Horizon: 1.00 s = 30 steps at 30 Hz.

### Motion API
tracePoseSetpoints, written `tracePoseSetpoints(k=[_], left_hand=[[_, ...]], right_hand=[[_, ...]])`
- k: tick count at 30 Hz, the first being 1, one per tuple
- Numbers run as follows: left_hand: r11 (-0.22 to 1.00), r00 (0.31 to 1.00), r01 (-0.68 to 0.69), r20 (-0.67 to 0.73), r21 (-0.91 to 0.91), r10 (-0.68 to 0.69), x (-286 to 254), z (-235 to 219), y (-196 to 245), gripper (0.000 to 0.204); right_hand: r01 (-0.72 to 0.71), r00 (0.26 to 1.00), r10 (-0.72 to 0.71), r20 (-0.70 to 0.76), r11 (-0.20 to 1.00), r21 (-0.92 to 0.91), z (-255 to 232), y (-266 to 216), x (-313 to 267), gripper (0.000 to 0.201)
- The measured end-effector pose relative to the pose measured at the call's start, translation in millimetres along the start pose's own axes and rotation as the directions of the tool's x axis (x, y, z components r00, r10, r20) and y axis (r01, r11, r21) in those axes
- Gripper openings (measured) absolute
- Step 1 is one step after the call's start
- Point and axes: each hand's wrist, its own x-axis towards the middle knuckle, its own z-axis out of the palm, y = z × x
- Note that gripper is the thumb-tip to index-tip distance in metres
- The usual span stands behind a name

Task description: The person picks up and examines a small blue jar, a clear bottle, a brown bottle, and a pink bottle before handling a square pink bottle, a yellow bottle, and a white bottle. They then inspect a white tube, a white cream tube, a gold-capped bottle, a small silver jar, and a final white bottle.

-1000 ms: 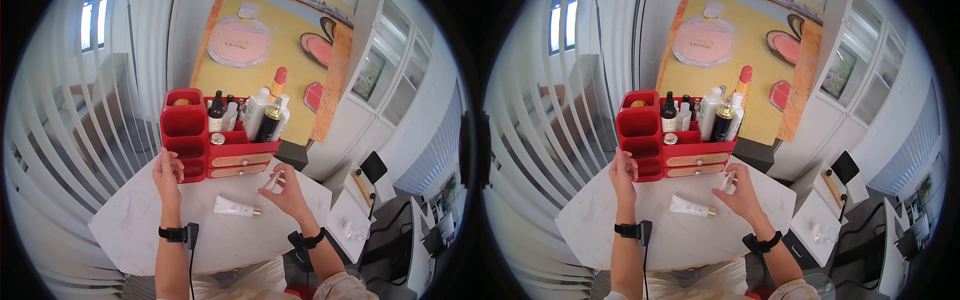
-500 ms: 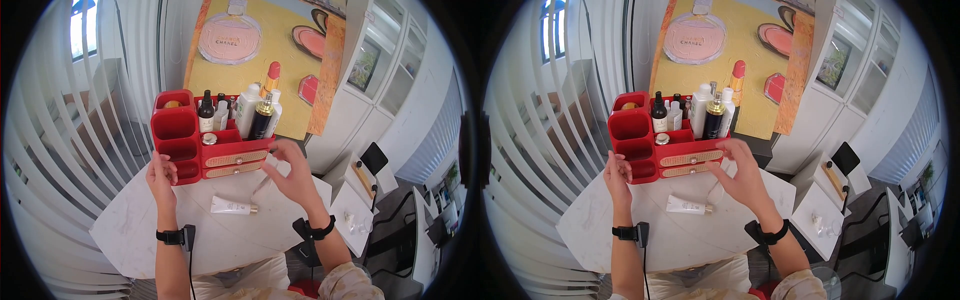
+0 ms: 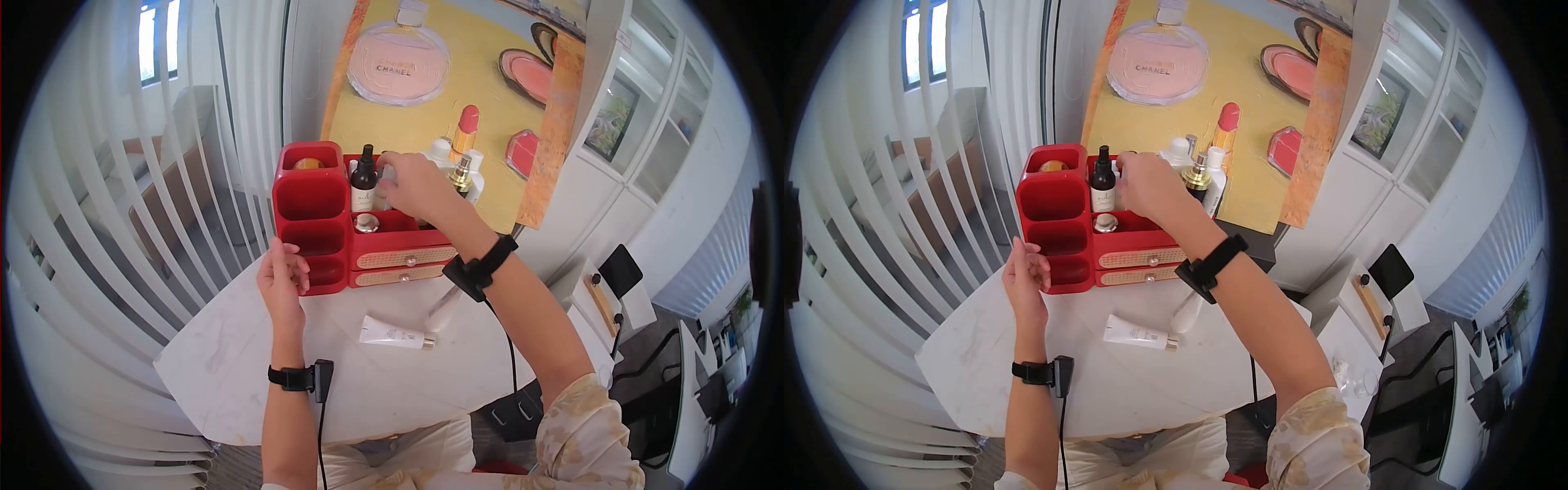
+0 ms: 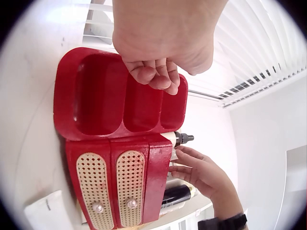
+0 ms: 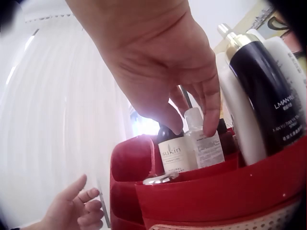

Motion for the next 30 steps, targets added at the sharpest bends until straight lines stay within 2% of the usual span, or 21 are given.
tracePoseSetpoints(k=[1, 4, 7, 10, 13, 16, 18, 21, 24, 27, 30], left_hand=[[1.000, 1.000, 0.004, 0.002, -0.003, -0.004, -0.5, -0.6, 0.0, 0.041], [1.000, 1.000, 0.000, -0.006, -0.026, 0.000, 0.1, -0.3, 0.3, 0.042], [1.000, 1.000, -0.007, -0.019, -0.028, 0.006, 0.1, -0.7, 0.7, 0.042], [0.999, 0.999, -0.012, -0.035, -0.037, 0.011, 0.0, 0.6, 1.0, 0.042], [0.999, 1.000, -0.010, -0.029, -0.034, 0.009, 0.0, -0.2, 1.6, 0.042], [1.000, 1.000, -0.009, -0.012, -0.026, 0.008, 0.9, -0.9, -0.8, 0.042], [1.000, 1.000, -0.002, -0.014, -0.010, 0.002, -0.1, 0.1, 0.3, 0.041], [1.000, 1.000, 0.002, -0.007, 0.003, -0.002, -1.1, 1.2, 0.6, 0.041], [1.000, 1.000, -0.014, -0.009, 0.008, 0.014, -0.8, 2.1, -0.1, 0.041], [0.999, 1.000, -0.028, -0.003, 0.016, 0.028, -1.6, 2.5, -1.3, 0.041], [1.000, 1.000, -0.028, -0.002, 0.003, 0.028, -1.1, 3.0, -1.6, 0.040]], right_hand=[[-0.027, 0.999, 0.028, 0.033, 0.999, -0.019, 2.2, -0.2, 4.1, 0.030], [-0.059, 0.998, 0.059, 0.010, 0.998, 0.014, -3.7, -1.3, 6.2, 0.022], [0.087, 0.977, -0.095, -0.191, 0.995, -0.054, -26.2, -4.9, -1.2, 0.022], [0.092, 0.958, -0.082, -0.273, 0.996, 0.021, -66.3, -26.9, -24.7, 0.020], [-0.039, 0.987, 0.052, -0.151, 0.996, 0.086, -89.4, -51.4, -57.2, 0.020], [-0.021, 0.999, 0.021, -0.026, 0.999, 0.027, -66.5, -45.9, -88.2, 0.019], [0.102, 0.995, -0.102, 0.021, 0.995, -0.013, -35.5, -36.5, -109.5, 0.022], [0.127, 0.979, -0.103, 0.175, 0.984, -0.129, -3.8, -29.5, -132.0, 0.021], [0.062, 0.962, -0.022, 0.272, 0.988, -0.139, 1.0, -29.8, -138.7, 0.022], [0.067, 0.962, -0.024, 0.271, 0.986, -0.151, 0.3, -31.0, -144.7, 0.023], [0.059, 0.943, 0.002, 0.333, 0.983, -0.174, 0.8, -28.6, -147.3, 0.024]])
